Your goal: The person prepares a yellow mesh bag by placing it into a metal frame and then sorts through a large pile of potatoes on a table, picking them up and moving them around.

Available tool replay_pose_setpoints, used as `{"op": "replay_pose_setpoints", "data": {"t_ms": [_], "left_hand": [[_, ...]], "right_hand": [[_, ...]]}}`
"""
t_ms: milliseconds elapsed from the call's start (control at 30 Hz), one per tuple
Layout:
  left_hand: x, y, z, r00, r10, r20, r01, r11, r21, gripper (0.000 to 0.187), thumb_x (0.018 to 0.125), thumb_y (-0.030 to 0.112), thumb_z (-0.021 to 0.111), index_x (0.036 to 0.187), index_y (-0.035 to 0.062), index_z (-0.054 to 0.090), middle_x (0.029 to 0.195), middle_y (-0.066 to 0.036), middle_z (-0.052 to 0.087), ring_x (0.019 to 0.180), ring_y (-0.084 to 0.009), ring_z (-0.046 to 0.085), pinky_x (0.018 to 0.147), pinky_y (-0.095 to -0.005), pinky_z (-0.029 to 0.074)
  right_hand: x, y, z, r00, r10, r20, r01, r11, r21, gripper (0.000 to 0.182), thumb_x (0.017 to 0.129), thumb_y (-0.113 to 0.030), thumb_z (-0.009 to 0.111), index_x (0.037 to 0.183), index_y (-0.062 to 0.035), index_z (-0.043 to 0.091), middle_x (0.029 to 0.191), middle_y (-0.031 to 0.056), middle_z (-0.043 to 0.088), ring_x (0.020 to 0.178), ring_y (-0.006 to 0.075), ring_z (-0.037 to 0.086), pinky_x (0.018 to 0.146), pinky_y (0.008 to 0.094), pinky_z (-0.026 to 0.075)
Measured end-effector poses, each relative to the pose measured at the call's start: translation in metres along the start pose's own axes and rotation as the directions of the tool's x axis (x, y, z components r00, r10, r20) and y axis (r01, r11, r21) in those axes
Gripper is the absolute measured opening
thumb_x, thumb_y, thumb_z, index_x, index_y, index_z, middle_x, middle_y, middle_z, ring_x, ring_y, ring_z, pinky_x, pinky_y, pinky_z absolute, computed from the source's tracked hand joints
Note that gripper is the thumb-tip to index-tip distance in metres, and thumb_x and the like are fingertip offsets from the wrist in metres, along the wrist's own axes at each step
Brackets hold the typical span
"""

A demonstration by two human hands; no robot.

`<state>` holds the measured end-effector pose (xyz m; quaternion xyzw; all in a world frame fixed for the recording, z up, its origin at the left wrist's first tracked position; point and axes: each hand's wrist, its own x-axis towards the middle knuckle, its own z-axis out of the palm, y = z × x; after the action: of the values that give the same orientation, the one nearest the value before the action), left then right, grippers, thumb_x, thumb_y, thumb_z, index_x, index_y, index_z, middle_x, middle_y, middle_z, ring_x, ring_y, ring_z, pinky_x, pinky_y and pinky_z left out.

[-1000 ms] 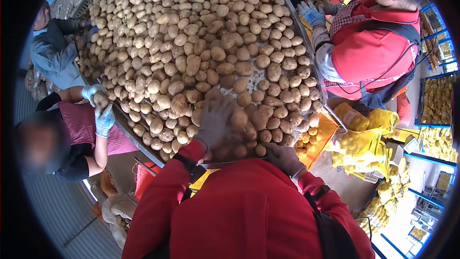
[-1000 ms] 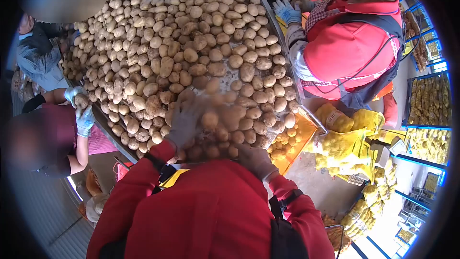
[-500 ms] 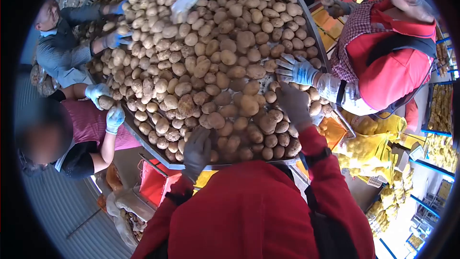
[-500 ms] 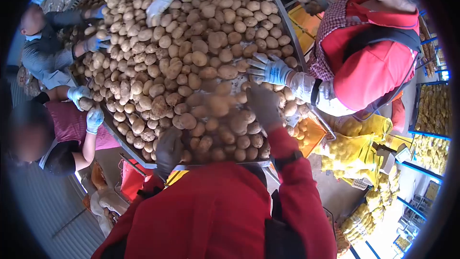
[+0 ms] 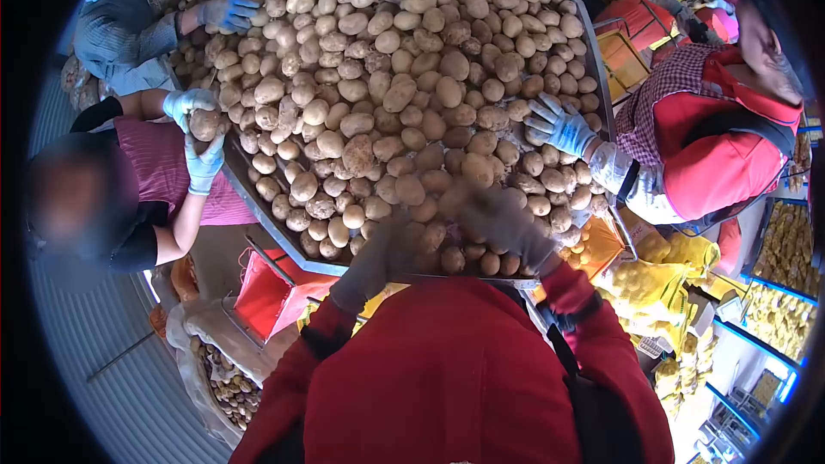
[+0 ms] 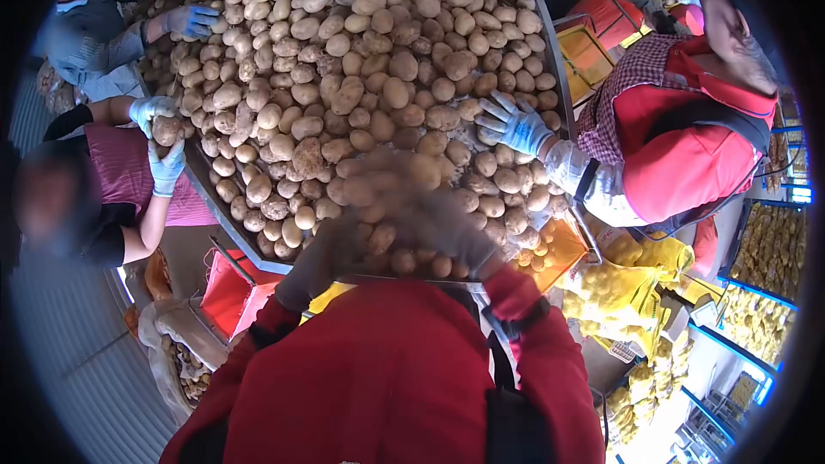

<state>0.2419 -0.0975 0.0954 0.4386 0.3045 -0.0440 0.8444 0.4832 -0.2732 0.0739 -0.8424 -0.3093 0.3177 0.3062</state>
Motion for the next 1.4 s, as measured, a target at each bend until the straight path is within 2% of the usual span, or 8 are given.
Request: {"op": "replay_pose_setpoints", "data": {"t_ms": [200, 433, 533, 933, 1067, 1200, 1333, 1400], "left_hand": [[-0.029, -0.005, -0.029, 0.942, 0.186, 0.281, -0.311, 0.8, 0.513, 0.045, 0.104, 0.005, 0.06, 0.147, 0.0018, 0.05, 0.134, -0.009, 0.06, 0.11, -0.0197, 0.064, 0.09, -0.0313, 0.055], [-0.023, -0.011, -0.048, 0.989, 0.094, -0.111, -0.11, 0.984, -0.142, 0.038, 0.111, 0.02, 0.053, 0.143, 0.0002, 0.05, 0.117, -0.007, 0.058, 0.099, -0.0147, 0.061, 0.075, -0.02, 0.055], [-0.019, -0.014, -0.044, 0.985, -0.032, -0.168, -0.053, 0.878, -0.476, 0.036, 0.112, 0.023, 0.049, 0.142, 0.0035, 0.053, 0.116, -0.008, 0.06, 0.098, -0.0152, 0.063, 0.079, -0.022, 0.057], [-0.048, -0.049, -0.067, 0.945, -0.157, -0.286, -0.039, 0.816, -0.577, 0.045, 0.111, 0.043, 0.05, 0.14, 0.0097, 0.059, 0.119, -0.008, 0.072, 0.071, -0.0107, 0.058, 0.061, -0.021, 0.049], [-0.048, -0.042, -0.048, 0.931, 0.208, -0.299, -0.294, 0.914, -0.28, 0.051, 0.094, -0.012, 0.068, 0.141, 0.0004, 0.055, 0.123, -0.008, 0.068, 0.106, -0.0148, 0.068, 0.094, -0.026, 0.057], [-0.048, -0.021, -0.029, 0.757, 0.633, -0.161, -0.415, 0.656, 0.631, 0.042, 0.1, 0.002, 0.068, 0.141, 0.0025, 0.057, 0.134, -0.01, 0.064, 0.118, -0.0189, 0.065, 0.095, -0.0308, 0.058], [-0.049, -0.012, -0.038, 0.956, -0.004, -0.293, -0.195, 0.739, -0.645, 0.048, 0.111, 0.044, 0.05, 0.136, 0.0042, 0.059, 0.127, -0.009, 0.066, 0.11, -0.022, 0.069, 0.088, -0.0311, 0.058], [-0.053, -0.017, -0.04, 0.971, 0.089, -0.221, -0.22, 0.691, -0.688, 0.048, 0.11, 0.045, 0.051, 0.133, 0.0042, 0.059, 0.125, -0.009, 0.066, 0.105, -0.0208, 0.069, 0.086, -0.0305, 0.058]], "right_hand": [[0.021, -0.003, 0.016, 0.944, -0.243, -0.224, 0.225, 0.969, -0.104, 0.028, 0.098, -0.024, 0.063, 0.121, -0.0093, 0.068, 0.122, 0.0175, 0.068, 0.118, 0.0397, 0.064, 0.097, 0.0498, 0.053], [-0.04, -0.009, 0.099, 0.741, -0.67, 0.027, 0.612, 0.66, -0.435, 0.029, 0.091, -0.019, 0.067, 0.119, -0.0166, 0.066, 0.133, 0.0138, 0.064, 0.126, 0.0405, 0.059, 0.104, 0.053, 0.049], [-0.052, -0.036, 0.06, 0.845, -0.462, 0.269, 0.489, 0.871, -0.04, 0.026, 0.092, -0.021, 0.067, 0.119, -0.0188, 0.069, 0.136, 0.0126, 0.063, 0.125, 0.0406, 0.06, 0.105, 0.0544, 0.048], [0.012, -0.014, 0.046, 0.937, -0.234, 0.261, 0.3, 0.92, -0.252, 0.03, 0.098, -0.039, 0.064, 0.112, -0.0143, 0.073, 0.098, 0.0137, 0.075, 0.094, 0.0378, 0.072, 0.081, 0.0487, 0.057], [0.075, -0.056, 0.041, 0.971, -0.232, 0.061, 0.239, 0.922, -0.304, 0.029, 0.098, -0.038, 0.063, 0.115, -0.0162, 0.073, 0.106, 0.0151, 0.074, 0.096, 0.0397, 0.072, 0.082, 0.0511, 0.057], [0.115, -0.064, 0.069, 0.927, -0.374, -0.01, 0.343, 0.86, -0.377, 0.028, 0.1, -0.032, 0.058, 0.12, -0.016, 0.07, 0.113, 0.0164, 0.073, 0.1, 0.0408, 0.071, 0.083, 0.0525, 0.058], [0.092, -0.049, 0.098, 0.804, -0.591, -0.07, 0.579, 0.804, -0.139, 0.022, 0.101, -0.025, 0.059, 0.118, -0.0148, 0.07, 0.105, 0.0156, 0.072, 0.097, 0.0404, 0.071, 0.081, 0.0536, 0.057], [0.06, -0.04, 0.101, 0.792, -0.604, -0.084, 0.596, 0.796, -0.107, 0.023, 0.1, -0.021, 0.062, 0.121, -0.015, 0.071, 0.105, 0.0155, 0.072, 0.096, 0.0408, 0.07, 0.08, 0.0527, 0.056]]}}
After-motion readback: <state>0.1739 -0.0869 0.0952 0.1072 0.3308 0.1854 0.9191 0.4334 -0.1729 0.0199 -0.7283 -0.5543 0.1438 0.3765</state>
